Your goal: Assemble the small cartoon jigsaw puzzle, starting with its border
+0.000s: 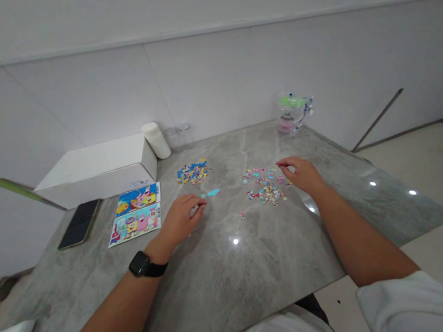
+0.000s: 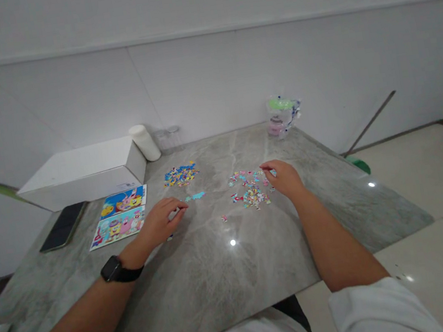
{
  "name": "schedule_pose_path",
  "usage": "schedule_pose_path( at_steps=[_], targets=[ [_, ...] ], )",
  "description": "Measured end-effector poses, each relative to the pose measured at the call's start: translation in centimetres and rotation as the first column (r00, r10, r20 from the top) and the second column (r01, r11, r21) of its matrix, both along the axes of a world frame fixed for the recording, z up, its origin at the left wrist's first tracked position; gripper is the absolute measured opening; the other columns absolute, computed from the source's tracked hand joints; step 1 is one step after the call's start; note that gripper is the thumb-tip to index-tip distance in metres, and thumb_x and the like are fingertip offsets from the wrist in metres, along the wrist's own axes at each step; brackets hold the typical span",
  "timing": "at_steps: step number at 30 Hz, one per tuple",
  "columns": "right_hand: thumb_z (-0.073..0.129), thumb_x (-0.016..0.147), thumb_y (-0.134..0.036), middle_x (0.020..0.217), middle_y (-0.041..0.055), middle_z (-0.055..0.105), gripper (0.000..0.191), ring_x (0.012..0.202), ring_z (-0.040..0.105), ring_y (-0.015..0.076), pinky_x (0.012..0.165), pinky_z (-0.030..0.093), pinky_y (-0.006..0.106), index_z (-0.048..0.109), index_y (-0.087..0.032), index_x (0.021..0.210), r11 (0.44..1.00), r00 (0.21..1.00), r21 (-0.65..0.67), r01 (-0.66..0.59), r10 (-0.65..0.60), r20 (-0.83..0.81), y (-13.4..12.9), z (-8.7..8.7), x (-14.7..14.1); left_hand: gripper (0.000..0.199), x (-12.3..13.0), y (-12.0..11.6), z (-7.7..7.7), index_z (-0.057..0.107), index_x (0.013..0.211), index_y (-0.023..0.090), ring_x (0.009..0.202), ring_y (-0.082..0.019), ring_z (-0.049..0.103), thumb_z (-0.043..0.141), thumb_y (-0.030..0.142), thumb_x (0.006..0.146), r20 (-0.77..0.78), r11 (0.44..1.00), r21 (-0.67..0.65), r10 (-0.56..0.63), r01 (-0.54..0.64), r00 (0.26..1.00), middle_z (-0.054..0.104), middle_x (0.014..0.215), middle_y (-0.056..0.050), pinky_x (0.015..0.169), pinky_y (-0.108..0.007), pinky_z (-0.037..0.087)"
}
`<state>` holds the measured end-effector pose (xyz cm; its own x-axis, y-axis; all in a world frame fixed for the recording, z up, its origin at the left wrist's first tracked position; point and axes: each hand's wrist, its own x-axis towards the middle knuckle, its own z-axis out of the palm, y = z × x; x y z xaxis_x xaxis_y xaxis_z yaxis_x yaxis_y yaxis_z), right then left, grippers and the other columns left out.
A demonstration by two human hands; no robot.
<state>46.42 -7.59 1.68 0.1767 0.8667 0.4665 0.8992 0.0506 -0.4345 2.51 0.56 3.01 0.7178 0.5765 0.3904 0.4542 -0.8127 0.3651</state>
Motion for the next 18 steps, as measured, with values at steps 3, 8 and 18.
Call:
schedule_pose_path(
  at_steps=[3,8,18],
  targets=[
    [0.058,0.094,-0.025,0.110,0.0102,0.082,0.028,0.097,0.075,0.0246,0.095,0.058,0.041,0.081,-0.021,0.109,0.999,1.000,-0.043,0.012,-0.012,-0.005,-0.3,0.1,0.8,0.021,2.1,-0.2,1.2,0.075,0.104,0.023,0.095,-0.023,0.070,0.056,0.029,0.104,-0.037,0.997,0.007,-0.072,0.072,0.997,0.078,0.100,-0.007,0.091,-0.038,0.052],
    [0.062,0.094,-0.021,0.101,0.0088,0.082,0.028,0.090,0.074,0.0223,0.090,0.056,0.036,0.081,-0.020,0.113,0.984,0.999,-0.175,0.040,-0.039,0.009,-0.8,0.3,1.9,0.020,7.1,0.0,1.8,0.075,0.109,0.023,0.096,-0.022,0.070,0.057,0.024,0.101,-0.091,0.993,-0.002,-0.120,0.121,0.989,0.077,0.104,-0.007,0.093,-0.038,0.053],
    [0.063,0.098,-0.020,0.107,0.0063,0.083,0.027,0.092,0.074,0.0199,0.088,0.053,0.030,0.081,-0.023,0.119,0.935,0.993,-0.345,-0.080,0.105,0.054,-1.4,1.3,-0.1,0.021,14.9,0.2,-1.1,0.077,0.112,0.019,0.105,-0.028,0.070,0.063,0.020,0.095,-0.247,0.987,-0.101,-0.149,0.128,0.957,0.076,0.110,-0.011,0.096,-0.040,0.054]
  ],
)
